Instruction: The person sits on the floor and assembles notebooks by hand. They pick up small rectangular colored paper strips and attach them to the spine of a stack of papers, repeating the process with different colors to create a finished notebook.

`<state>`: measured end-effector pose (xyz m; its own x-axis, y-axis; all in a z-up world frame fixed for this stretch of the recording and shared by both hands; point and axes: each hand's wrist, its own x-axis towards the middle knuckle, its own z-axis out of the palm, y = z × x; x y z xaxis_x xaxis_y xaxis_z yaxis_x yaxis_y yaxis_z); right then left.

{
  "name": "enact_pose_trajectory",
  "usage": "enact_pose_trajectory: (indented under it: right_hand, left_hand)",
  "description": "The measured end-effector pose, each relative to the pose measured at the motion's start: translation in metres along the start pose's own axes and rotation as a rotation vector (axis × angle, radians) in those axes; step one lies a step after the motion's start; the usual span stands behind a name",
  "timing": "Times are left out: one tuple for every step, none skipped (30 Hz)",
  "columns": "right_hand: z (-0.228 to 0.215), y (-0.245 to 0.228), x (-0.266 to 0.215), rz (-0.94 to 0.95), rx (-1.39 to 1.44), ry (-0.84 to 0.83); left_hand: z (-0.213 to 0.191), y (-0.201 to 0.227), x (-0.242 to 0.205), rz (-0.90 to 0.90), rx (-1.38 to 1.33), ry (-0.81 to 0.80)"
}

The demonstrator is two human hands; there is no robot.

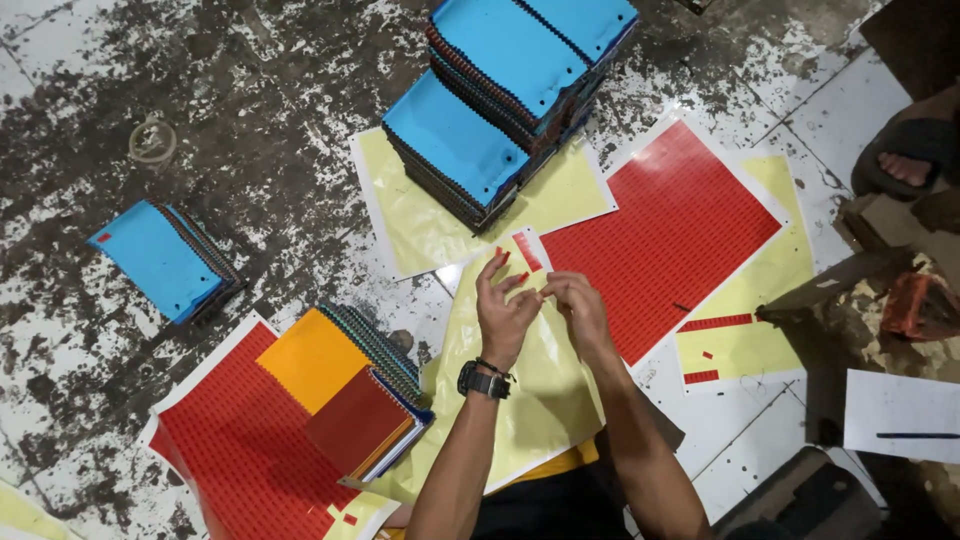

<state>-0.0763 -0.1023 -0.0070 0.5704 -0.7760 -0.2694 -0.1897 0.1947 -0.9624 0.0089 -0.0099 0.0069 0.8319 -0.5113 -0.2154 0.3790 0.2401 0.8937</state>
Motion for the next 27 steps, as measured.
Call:
enact_pose_trajectory:
  right_hand:
    - [-0.002,-0.001,0.003,-0.003,0.002,0.003]
    - [-0.004,-0.001,0.005,0.005,-0.039,-0.002]
    - [-0.006,-0.002,0.008,0.013,-0.079,-0.009]
    - [-0.002,-0.021,0.007,0.01,-0.077,-0.009]
    - [0.002,-0.039,0.005,-0.04,-0.292,0.02]
    - [0.007,-0.057,0.003,-0.091,-0.507,0.049]
    - [0.008,-0.044,0.014,-0.089,-0.505,0.048]
    - [0.01,-0.03,0.026,-0.09,-0.625,0.057]
    - [0.012,-0.018,0.039,-0.093,-0.744,0.066]
    - [0.013,-0.012,0.04,-0.092,-0.742,0.064]
    - [0.015,-0.007,0.044,-0.083,-0.796,0.064]
    - [0.017,-0.002,0.047,-0.073,-0.849,0.063]
    - [0.017,-0.007,0.044,-0.076,-0.85,0.06]
    - [0.018,-0.012,0.041,-0.083,-0.856,0.074]
    - [0.017,-0.015,0.036,-0.084,-0.862,0.089]
    - [0.019,-0.011,0.036,-0.082,-0.863,0.088]
    - [0.02,-0.007,0.035,-0.11,-0.909,0.136]
    - [0.022,-0.003,0.034,-0.138,-0.955,0.184]
    - [0.023,0.0,0.032,-0.136,-0.956,0.185]
    - [0.024,0.002,0.03,-0.176,-0.921,0.204]
    - [0.026,0.005,0.029,-0.22,-0.886,0.22]
    - [0.026,-0.003,0.022,-0.221,-0.888,0.218]
    - [0.027,-0.012,0.017,-0.356,-0.745,0.191]
    - [0.027,-0.021,0.011,-0.487,-0.599,0.162]
    - [0.029,-0.03,0.001,-0.487,-0.599,0.155]
    - [0.03,-0.039,-0.01,-0.317,-0.371,0.041]
    - [0.03,-0.047,-0.021,-0.143,-0.144,-0.066]
  left_hand:
    - [-0.001,-0.005,0.002,0.001,0.0,-0.004]
    - [-0.002,-0.01,0.004,0.006,0.003,0.0]
    - [-0.003,-0.014,0.006,0.011,0.006,0.006]
    - [-0.003,-0.013,0.006,0.015,0.007,0.005]
    - [-0.004,-0.013,0.005,0.017,0.019,0.041]
    - [-0.005,-0.013,0.003,0.02,0.032,0.078]
    - [-0.007,-0.015,0.003,0.019,0.034,0.079]
    - [-0.009,-0.017,0.002,0.018,0.052,0.093]
    - [-0.011,-0.019,0.003,0.02,0.07,0.107]
    - [-0.013,-0.02,0.002,0.02,0.071,0.108]
    - [-0.014,-0.021,0.002,0.009,0.081,0.11]
    - [-0.017,-0.022,0.003,-0.002,0.091,0.112]
    - [-0.017,-0.021,0.003,0.001,0.089,0.116]
    - [-0.017,-0.02,0.003,-0.004,0.095,0.117]
    - [-0.017,-0.02,0.001,-0.014,0.102,0.117]
    - [-0.016,-0.015,0.0,-0.016,0.102,0.118]
    - [-0.014,-0.009,-0.001,-0.016,0.115,0.123]
    - [-0.013,-0.004,-0.003,-0.015,0.127,0.128]
    - [-0.011,0.0,-0.003,-0.017,0.127,0.127]
    - [-0.009,0.005,-0.003,-0.044,0.066,0.149]
    - [-0.008,0.01,-0.003,-0.069,0.004,0.173]
    - [-0.008,0.01,-0.003,-0.068,0.002,0.175]
    - [-0.007,0.011,-0.001,-0.108,-0.052,0.193]
    - [-0.007,0.013,0.001,-0.146,-0.107,0.211]
    - [-0.009,0.011,0.002,-0.145,-0.108,0.218]
    - [-0.01,0.008,0.004,-0.137,-0.115,0.22]
    - [-0.011,0.005,0.005,-0.133,-0.121,0.218]
